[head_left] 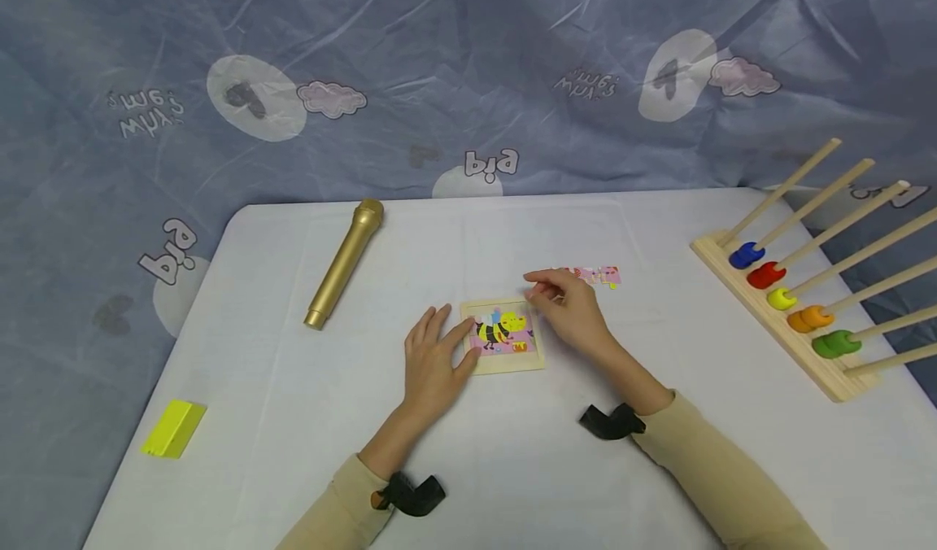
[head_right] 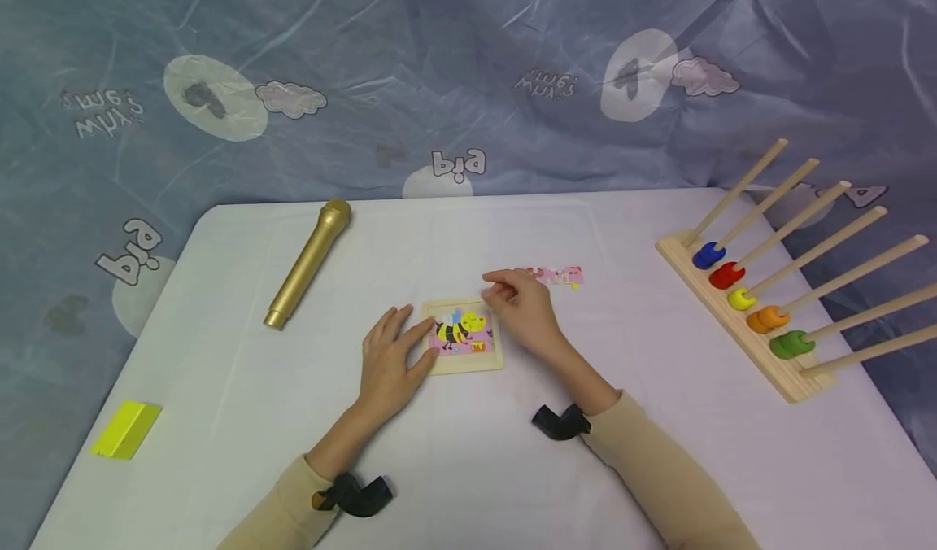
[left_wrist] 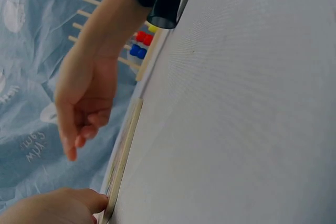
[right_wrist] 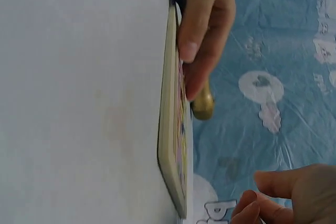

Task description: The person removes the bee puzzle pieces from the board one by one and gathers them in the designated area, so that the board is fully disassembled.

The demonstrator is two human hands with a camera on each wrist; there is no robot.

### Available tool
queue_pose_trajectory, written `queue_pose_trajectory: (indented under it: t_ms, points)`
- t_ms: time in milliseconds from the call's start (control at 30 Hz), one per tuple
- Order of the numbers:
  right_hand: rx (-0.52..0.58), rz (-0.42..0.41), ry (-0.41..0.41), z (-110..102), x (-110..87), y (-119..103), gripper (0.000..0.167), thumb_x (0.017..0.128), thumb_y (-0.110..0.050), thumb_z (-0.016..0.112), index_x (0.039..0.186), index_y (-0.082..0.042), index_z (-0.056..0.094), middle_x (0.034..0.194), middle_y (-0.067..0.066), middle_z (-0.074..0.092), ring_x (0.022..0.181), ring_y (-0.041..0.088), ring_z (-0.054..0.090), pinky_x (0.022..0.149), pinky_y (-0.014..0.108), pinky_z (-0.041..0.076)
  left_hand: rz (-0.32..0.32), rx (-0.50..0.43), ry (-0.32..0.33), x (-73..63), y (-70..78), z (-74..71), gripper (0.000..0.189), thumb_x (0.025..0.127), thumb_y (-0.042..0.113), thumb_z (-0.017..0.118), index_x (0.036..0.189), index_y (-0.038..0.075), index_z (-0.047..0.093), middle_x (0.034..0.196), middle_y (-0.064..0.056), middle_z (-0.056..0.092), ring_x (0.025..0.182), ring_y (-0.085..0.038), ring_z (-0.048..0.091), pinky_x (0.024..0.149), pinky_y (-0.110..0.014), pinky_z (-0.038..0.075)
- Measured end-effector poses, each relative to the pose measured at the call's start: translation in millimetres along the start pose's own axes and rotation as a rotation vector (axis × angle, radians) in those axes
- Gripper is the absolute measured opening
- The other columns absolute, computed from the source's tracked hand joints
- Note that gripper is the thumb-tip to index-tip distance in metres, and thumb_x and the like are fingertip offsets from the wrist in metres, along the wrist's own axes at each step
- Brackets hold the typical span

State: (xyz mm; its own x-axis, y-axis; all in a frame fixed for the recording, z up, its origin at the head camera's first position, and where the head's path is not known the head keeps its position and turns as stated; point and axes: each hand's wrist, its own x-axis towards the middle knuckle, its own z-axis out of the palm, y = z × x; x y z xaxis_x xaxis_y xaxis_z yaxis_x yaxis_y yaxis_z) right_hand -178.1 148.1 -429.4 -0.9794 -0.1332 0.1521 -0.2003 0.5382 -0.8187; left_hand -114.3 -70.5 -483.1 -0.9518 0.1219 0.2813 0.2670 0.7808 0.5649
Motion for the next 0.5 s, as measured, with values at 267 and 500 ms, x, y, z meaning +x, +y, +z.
queue_pose_trajectory:
  t_ms: [267,500]
  points:
    - [0.047,-0.052,-0.118,28,-5.6,-25,0.028,0.089,-0.009,0.069,0.115,0.000,0.069,0.090,0.008,0.062,0.076,0.016,0.056,0.066,0.018,0.048,0.019,0.018,0.017,-0.3,-0.3,-0.2,0.047,0.087,0.029,0.070,0.129,0.010,0.064,0.144,-0.017,0.049,0.140,-0.037,0.035,0.111,-0.055,0.026]
    - [0.052,-0.075,-0.126,40,-6.5,-26,0.026,0.088,-0.009,0.070,0.113,0.000,0.070,0.087,0.007,0.062,0.076,0.016,0.057,0.067,0.020,0.046,0.020,0.019,0.021,-0.1,-0.7,-0.7,0.049,0.086,0.030,0.071,0.129,0.008,0.063,0.144,-0.017,0.049,0.140,-0.037,0.035,0.112,-0.055,0.025]
